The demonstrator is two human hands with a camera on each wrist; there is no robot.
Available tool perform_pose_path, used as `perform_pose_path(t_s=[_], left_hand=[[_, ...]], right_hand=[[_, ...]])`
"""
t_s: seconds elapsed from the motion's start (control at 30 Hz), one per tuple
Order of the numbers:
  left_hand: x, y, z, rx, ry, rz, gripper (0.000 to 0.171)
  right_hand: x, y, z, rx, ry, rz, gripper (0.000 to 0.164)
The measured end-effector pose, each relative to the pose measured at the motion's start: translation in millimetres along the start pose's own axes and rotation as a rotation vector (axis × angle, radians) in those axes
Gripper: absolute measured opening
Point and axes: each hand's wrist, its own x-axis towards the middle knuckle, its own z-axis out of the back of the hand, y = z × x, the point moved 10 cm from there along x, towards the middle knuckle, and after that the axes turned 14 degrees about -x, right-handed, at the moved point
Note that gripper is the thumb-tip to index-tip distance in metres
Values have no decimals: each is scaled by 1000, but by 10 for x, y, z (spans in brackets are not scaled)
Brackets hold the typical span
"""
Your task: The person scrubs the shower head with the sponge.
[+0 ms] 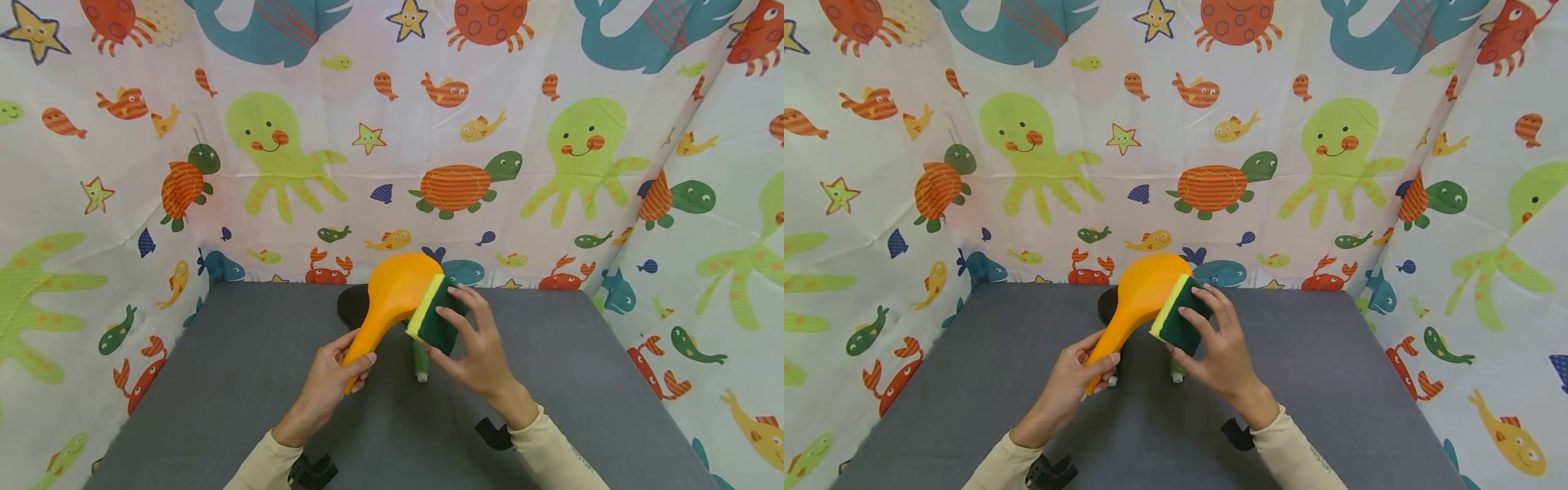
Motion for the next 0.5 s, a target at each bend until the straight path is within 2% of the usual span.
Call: perform_pose_path(t_s=[0.3,0.5], left_hand=[[-34,61,-76,-119,58,75,49],[-64,75,-176,-180,126,105,50]], right_hand=[[34,-75,115,-12,-110,-37,54],[8,-8,157,-62,-165,-40,53]])
